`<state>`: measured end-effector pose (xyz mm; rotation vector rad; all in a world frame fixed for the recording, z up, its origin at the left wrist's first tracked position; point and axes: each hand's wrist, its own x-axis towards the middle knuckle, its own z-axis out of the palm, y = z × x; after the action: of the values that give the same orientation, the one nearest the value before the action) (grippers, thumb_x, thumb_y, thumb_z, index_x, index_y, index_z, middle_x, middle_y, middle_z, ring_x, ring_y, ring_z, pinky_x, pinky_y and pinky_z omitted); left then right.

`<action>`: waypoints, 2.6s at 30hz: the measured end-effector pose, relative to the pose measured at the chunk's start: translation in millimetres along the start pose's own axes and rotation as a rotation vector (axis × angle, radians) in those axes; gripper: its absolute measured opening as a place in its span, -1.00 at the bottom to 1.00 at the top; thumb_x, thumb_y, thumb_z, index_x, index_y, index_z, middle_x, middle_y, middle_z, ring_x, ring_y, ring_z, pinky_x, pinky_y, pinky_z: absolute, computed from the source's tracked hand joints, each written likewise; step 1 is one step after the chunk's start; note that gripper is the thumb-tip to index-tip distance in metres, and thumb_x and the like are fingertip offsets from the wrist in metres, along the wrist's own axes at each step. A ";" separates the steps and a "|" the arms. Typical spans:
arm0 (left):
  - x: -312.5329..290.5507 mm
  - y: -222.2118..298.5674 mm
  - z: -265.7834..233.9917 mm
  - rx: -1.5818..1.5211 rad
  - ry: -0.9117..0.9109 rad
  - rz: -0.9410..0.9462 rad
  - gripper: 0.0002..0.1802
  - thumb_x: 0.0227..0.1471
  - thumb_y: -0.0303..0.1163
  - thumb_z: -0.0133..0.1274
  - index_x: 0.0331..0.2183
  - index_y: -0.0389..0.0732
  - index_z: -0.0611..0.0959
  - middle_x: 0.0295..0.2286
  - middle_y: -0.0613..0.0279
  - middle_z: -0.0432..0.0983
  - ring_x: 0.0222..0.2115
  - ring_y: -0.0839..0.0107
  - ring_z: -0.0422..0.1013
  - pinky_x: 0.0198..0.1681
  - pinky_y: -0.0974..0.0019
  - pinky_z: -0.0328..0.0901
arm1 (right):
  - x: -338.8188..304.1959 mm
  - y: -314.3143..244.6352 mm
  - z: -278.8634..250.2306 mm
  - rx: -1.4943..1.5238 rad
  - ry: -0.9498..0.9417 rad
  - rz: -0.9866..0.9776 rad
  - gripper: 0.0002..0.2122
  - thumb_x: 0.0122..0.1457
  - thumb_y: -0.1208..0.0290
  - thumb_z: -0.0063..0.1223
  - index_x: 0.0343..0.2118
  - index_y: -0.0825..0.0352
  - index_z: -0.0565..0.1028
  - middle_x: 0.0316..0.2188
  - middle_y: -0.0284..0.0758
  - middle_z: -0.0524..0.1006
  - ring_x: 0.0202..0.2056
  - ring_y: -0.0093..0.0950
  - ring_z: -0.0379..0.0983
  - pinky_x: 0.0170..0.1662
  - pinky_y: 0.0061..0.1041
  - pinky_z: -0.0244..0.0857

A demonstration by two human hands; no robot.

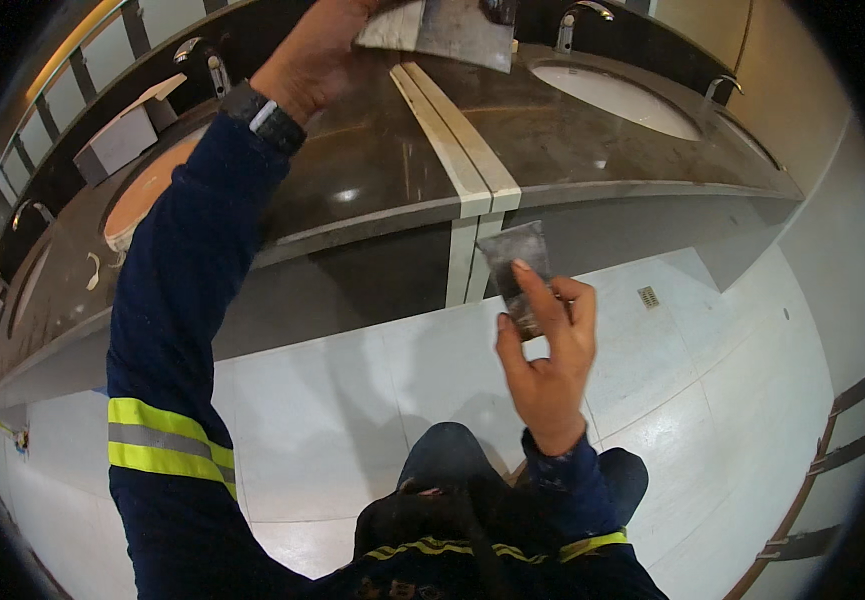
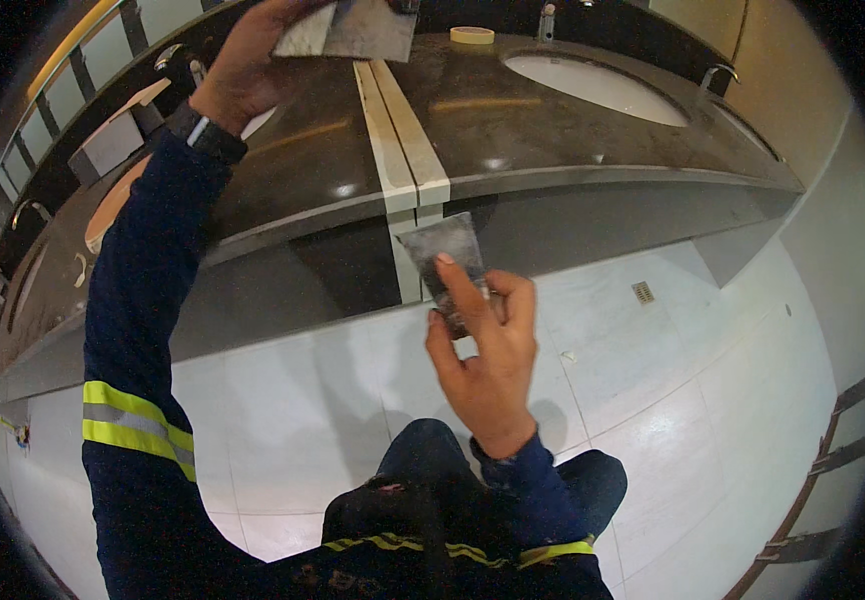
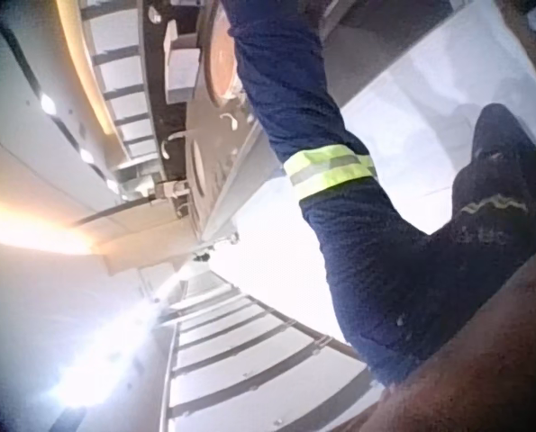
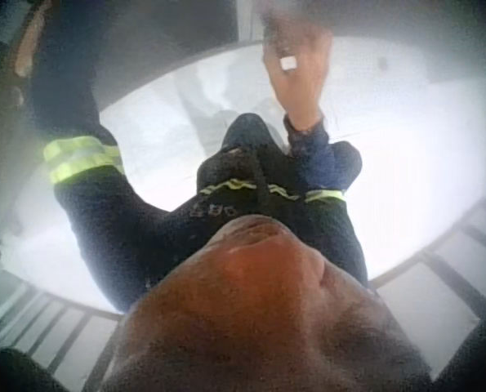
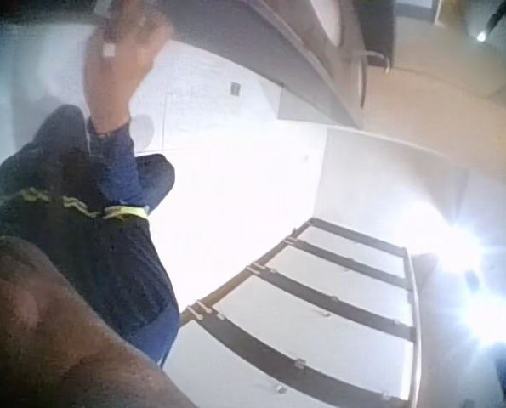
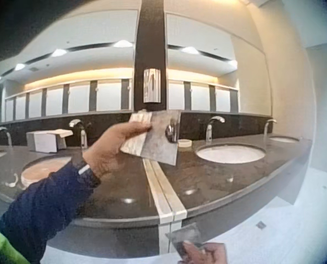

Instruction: The person applies a dark adhesive to the seam of a bathroom countertop using a small metal trowel and a larger flat tool. They repeatedly scoop adhesive from the larger tool and spread it along the seam, smoothing the surface.

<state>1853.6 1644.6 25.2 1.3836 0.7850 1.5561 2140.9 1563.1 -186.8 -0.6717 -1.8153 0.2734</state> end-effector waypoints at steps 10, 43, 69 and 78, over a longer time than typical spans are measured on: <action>-21.9 -12.6 19.7 0.307 0.040 0.084 -0.57 0.29 -0.13 0.07 0.04 -0.22 0.60 -0.10 0.23 0.62 -0.13 0.45 0.60 0.02 0.30 0.51 | 16.0 -10.5 -20.0 0.090 -0.061 -0.035 -0.46 -0.04 0.63 0.22 0.09 0.17 0.60 -0.17 -0.13 0.42 -0.32 -0.32 0.48 -0.28 -0.43 0.42; -20.1 -16.4 16.0 0.248 0.092 0.037 -0.64 0.26 -0.23 0.15 -0.02 -0.25 0.61 -0.19 0.23 0.66 -0.20 0.45 0.62 -0.06 0.31 0.54 | 30.4 -12.7 4.1 0.078 0.050 0.003 -0.55 0.00 0.49 0.27 0.04 0.27 0.61 -0.32 -0.25 0.40 -0.41 -0.45 0.44 -0.37 -0.46 0.40; -24.1 -10.0 18.3 0.064 -0.162 -0.039 -0.60 0.28 -0.16 0.12 0.00 -0.24 0.57 -0.18 0.18 0.67 -0.20 0.44 0.64 -0.10 0.35 0.59 | 117.0 10.0 -67.9 1.054 -0.123 0.109 -0.60 0.26 0.34 0.17 0.10 0.36 0.40 -0.29 -0.42 0.40 -0.40 -0.69 0.24 -0.37 -0.67 0.15; -41.0 -5.2 52.8 -0.066 -0.207 -0.052 -0.57 0.29 -0.19 0.11 0.05 -0.27 0.56 -0.09 0.17 0.63 -0.12 0.43 0.61 -0.02 0.30 0.55 | 169.5 6.8 -6.5 1.383 -0.166 0.097 -0.77 0.39 0.36 0.05 0.06 0.19 0.44 -0.40 -0.53 0.37 -0.41 -0.67 0.27 -0.41 -0.66 0.16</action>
<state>1905.9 1604.4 12.8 1.4374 0.6331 1.3607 2113.0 1664.1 -53.2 0.2661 -1.2941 1.4843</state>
